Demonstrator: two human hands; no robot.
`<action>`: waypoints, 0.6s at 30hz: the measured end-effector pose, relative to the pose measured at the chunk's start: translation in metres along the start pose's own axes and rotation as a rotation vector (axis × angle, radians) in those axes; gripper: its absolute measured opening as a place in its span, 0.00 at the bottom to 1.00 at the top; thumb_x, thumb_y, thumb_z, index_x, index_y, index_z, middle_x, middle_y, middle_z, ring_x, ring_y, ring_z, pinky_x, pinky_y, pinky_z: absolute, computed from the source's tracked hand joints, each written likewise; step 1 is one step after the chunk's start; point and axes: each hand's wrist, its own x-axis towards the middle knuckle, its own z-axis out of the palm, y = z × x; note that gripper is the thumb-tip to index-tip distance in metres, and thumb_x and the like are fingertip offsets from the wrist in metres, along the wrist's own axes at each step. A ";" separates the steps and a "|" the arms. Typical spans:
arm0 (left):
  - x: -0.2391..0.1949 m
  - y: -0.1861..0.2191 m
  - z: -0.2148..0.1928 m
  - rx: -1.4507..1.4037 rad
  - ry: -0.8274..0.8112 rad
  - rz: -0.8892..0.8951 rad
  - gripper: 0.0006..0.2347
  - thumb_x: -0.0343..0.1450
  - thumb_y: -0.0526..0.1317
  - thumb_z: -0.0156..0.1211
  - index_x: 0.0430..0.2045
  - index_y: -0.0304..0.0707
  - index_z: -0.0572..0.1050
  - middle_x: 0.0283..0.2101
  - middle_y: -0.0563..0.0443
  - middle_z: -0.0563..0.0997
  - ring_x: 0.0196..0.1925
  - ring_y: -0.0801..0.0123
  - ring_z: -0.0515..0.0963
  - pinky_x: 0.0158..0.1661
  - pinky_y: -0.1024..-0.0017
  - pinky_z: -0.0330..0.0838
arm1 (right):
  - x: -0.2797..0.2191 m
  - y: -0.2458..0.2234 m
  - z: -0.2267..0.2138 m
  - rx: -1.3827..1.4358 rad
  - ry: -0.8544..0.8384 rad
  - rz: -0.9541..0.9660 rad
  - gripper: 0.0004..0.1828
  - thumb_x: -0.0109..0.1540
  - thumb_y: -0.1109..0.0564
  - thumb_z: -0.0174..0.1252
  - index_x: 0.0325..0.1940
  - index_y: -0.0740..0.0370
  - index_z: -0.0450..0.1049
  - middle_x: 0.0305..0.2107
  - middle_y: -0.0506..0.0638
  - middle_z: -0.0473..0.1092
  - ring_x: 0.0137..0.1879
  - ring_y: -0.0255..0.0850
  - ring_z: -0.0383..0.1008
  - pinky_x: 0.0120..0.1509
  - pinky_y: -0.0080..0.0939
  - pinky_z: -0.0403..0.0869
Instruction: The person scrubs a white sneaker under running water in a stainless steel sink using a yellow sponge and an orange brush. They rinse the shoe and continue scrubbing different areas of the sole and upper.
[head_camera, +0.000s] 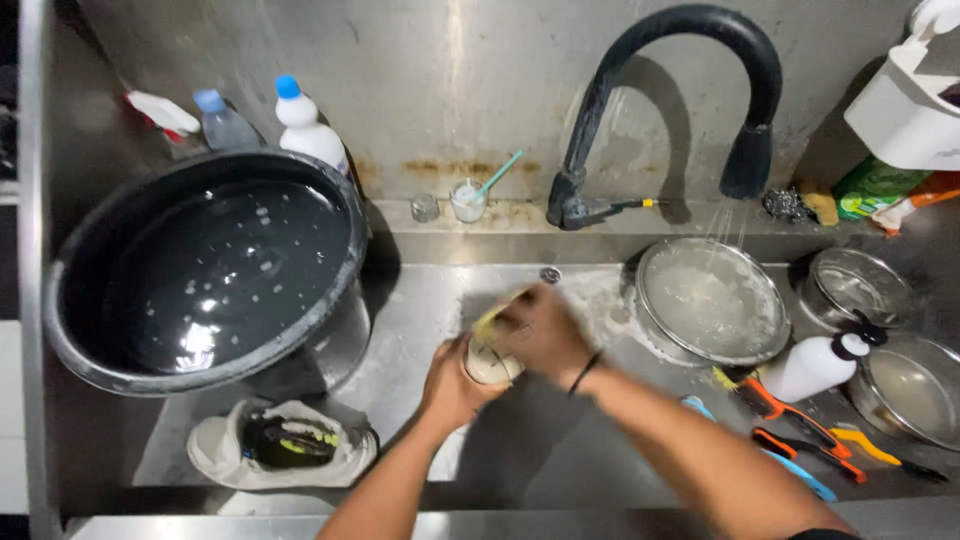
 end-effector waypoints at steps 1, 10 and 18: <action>0.001 -0.018 0.015 -0.279 0.001 -0.120 0.22 0.64 0.45 0.66 0.49 0.33 0.74 0.49 0.34 0.82 0.56 0.46 0.80 0.56 0.51 0.77 | -0.005 -0.035 0.004 0.148 0.045 0.039 0.15 0.55 0.48 0.70 0.44 0.49 0.81 0.45 0.63 0.72 0.49 0.61 0.77 0.61 0.54 0.74; -0.020 0.072 -0.034 -0.610 0.046 -0.156 0.15 0.68 0.42 0.62 0.40 0.25 0.75 0.48 0.30 0.84 0.54 0.50 0.84 0.55 0.59 0.75 | 0.012 -0.031 -0.004 0.183 -0.164 0.422 0.25 0.52 0.35 0.69 0.49 0.44 0.83 0.50 0.66 0.68 0.54 0.66 0.74 0.60 0.57 0.75; -0.005 0.003 0.003 -0.122 0.087 0.050 0.27 0.49 0.42 0.81 0.43 0.38 0.80 0.44 0.46 0.87 0.47 0.60 0.87 0.44 0.65 0.82 | 0.035 0.014 -0.023 -0.075 -0.475 0.600 0.22 0.56 0.31 0.58 0.50 0.37 0.78 0.38 0.71 0.70 0.49 0.61 0.73 0.52 0.55 0.72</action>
